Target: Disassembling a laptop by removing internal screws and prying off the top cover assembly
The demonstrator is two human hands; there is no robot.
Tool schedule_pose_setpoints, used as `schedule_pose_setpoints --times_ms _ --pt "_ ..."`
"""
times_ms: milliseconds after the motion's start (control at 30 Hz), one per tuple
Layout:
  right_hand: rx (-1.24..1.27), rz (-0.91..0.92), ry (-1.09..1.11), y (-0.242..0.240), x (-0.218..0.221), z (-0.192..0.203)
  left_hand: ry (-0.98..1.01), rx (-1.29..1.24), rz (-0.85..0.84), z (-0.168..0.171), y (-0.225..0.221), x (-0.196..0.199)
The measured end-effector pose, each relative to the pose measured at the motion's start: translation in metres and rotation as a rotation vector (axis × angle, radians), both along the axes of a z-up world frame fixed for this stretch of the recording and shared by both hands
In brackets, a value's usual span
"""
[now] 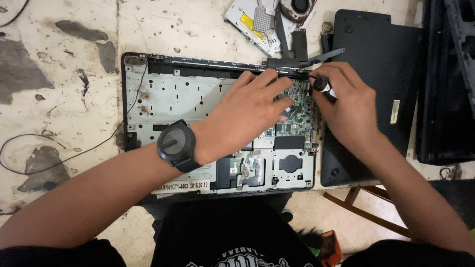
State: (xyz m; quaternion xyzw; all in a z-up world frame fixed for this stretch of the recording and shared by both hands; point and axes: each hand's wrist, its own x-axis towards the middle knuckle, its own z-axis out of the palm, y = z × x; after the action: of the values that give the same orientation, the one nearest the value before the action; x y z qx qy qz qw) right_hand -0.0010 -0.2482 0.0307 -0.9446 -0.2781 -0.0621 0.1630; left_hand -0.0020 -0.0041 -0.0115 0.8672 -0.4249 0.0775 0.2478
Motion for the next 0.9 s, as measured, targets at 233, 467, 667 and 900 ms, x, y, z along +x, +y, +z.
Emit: schedule_pose_setpoints --times_ms 233,467,667,900 --pt "-0.381 0.095 -0.069 -0.006 0.007 0.012 -0.048 -0.024 0.021 -0.003 0.0 -0.001" --pt "-0.174 0.012 0.0 -0.006 -0.001 -0.006 -0.093 -0.023 0.041 -0.007 -0.002 -0.001" --pt "0.024 -0.005 -0.031 0.007 0.0 -0.008 -0.101 0.011 0.048 -0.006 -0.002 -0.002" --pt "0.102 -0.106 0.031 0.014 0.004 0.003 -0.096 0.023 0.035 -0.005 0.0 -0.002"
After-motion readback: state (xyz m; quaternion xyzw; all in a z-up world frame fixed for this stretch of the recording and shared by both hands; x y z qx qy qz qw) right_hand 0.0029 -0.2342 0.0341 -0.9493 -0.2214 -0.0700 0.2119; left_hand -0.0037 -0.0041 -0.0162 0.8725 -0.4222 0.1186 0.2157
